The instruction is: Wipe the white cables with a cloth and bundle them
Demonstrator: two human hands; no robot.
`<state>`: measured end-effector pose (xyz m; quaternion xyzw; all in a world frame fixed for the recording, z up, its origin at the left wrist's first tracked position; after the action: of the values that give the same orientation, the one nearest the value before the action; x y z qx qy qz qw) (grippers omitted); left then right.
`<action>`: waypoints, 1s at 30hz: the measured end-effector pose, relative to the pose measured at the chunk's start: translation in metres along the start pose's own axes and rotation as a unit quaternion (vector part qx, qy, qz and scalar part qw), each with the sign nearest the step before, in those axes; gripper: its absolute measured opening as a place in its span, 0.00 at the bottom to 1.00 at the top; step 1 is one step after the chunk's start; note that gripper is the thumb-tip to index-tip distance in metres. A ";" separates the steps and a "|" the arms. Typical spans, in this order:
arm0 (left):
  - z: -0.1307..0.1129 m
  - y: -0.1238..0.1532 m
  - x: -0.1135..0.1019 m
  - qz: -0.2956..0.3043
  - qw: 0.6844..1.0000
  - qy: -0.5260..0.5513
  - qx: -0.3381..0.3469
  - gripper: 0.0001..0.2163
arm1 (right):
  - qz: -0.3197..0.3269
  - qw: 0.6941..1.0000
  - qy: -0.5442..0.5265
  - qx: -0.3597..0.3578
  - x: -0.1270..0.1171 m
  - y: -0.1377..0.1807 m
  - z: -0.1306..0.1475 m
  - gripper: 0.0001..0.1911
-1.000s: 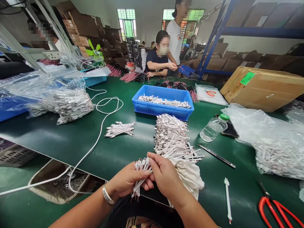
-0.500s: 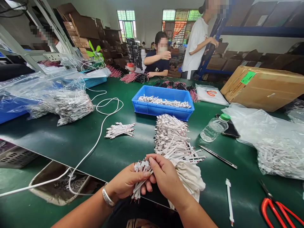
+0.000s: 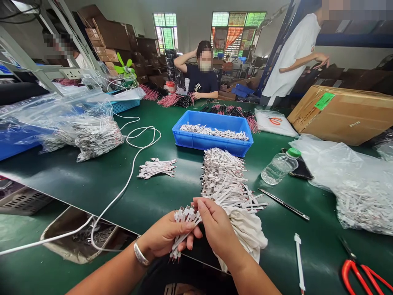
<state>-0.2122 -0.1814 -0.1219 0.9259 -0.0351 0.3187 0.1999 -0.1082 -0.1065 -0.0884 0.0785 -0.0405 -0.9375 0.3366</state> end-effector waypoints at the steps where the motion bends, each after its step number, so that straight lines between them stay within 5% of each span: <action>1: 0.000 0.000 0.000 0.000 1.000 0.000 -0.001 0.13 | 0.000 1.000 -0.001 -0.001 0.000 0.000 0.000 0.24; 30: 0.006 0.000 -0.007 0.004 1.000 -0.029 -0.007 0.14 | -0.012 0.999 -0.034 0.018 -0.003 0.000 -0.006 0.24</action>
<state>-0.2137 -0.1841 -0.1306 0.9332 -0.0464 0.2926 0.2036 -0.1050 -0.1051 -0.0935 0.0535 -0.0674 -0.9427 0.3224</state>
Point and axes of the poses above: each hand's wrist, its own y-axis away from the middle knuckle, its own x-axis out of the palm, z = x × y, the point moved 4 cm from there along -y, towards the middle knuckle
